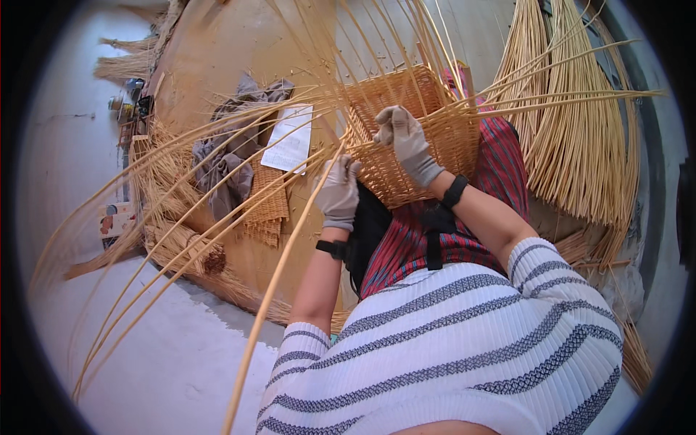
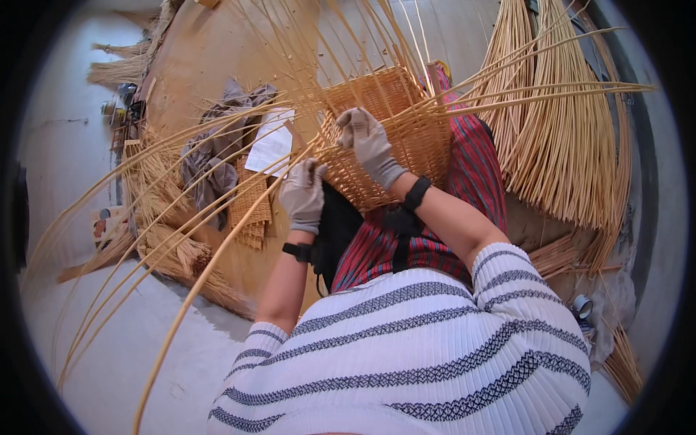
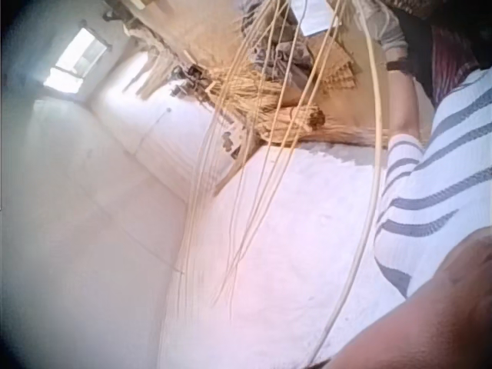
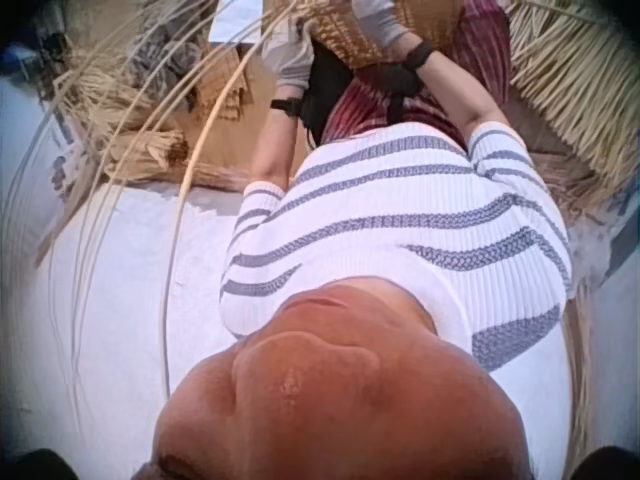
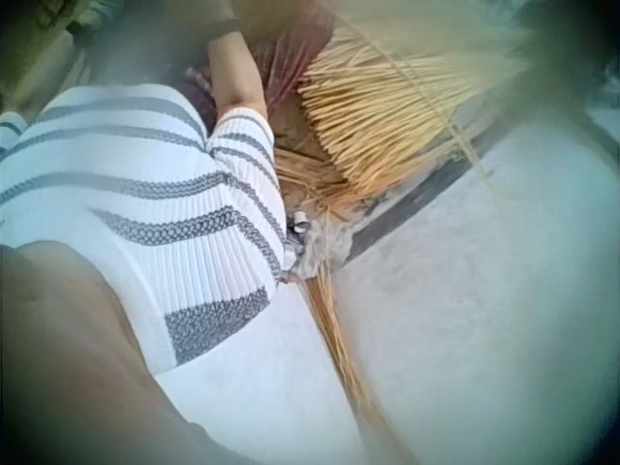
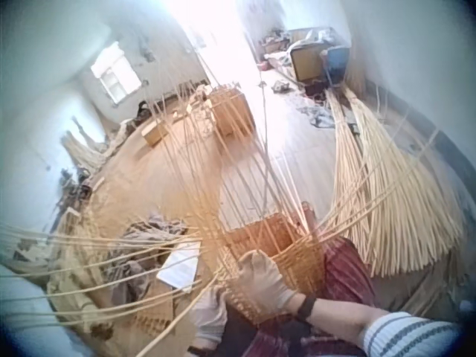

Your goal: Weaving a rectangular wicker or reed basket using long willow-like sticks.

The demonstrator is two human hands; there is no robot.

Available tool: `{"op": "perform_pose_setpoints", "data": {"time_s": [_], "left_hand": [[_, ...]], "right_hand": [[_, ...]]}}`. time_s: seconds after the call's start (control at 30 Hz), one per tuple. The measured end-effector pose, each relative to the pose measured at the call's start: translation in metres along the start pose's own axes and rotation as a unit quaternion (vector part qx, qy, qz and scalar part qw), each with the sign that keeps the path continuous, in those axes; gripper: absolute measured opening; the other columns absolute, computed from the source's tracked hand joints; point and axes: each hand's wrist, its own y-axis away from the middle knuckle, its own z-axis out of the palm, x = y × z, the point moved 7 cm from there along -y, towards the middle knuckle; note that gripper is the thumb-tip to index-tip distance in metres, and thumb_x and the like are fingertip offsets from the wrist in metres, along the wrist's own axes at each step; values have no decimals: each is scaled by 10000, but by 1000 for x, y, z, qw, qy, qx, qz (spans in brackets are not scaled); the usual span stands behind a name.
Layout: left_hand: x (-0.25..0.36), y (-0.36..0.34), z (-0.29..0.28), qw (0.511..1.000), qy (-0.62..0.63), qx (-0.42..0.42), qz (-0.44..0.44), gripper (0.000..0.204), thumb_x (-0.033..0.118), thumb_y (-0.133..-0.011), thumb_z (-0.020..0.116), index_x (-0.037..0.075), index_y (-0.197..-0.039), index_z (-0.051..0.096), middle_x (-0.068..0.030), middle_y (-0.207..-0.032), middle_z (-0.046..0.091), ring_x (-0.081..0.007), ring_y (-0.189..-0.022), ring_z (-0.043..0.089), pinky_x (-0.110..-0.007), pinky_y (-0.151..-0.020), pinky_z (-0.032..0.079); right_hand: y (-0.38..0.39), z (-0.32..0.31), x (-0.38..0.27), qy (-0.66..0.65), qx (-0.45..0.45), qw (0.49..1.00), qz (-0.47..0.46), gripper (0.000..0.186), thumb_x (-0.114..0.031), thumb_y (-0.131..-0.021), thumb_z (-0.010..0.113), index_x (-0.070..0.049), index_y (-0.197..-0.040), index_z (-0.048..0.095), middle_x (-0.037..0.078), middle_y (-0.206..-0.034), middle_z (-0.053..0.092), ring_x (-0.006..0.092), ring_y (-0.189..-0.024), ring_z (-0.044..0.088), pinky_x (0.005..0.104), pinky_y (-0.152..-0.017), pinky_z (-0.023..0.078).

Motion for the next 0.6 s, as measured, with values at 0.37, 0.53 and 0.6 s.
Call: {"op": "perform_pose_setpoints", "data": {"time_s": [0.37, 0.53, 0.6], "left_hand": [[10, -50, 48, 953, 218, -186, -102, 576, 316, -945, 686, 140, -1451, 476, -195, -1022, 731, -322, -875, 736, -429, -681, 580], [14, -52, 74, 857, 409, -237, -207, 292, 290, -1050, 559, 87, -1260, 545, -113, -817, 675, -177, -575, 691, -312, -442, 538], [12, -49, 80, 860, 397, -211, -243, 253, 274, -1041, 560, 59, -1172, 547, -112, -787, 659, -190, -504, 665, -320, -438, 531]], "right_hand": [[-2, -127, -11, 15, 153, 987, 44, 210, -38, -911, 756, -95, -1059, 618, 64, -996, 743, 123, -816, 689, 258, -676, 566], [-15, -91, -29, 96, 161, 982, -35, 237, 6, -937, 701, -109, -1129, 622, 61, -1041, 746, 120, -878, 706, 246, -691, 573], [-47, -25, -60, 283, 29, 951, -123, 355, -60, -974, 649, -84, -1316, 555, 108, -1115, 729, 178, -944, 719, 326, -755, 583]]}}
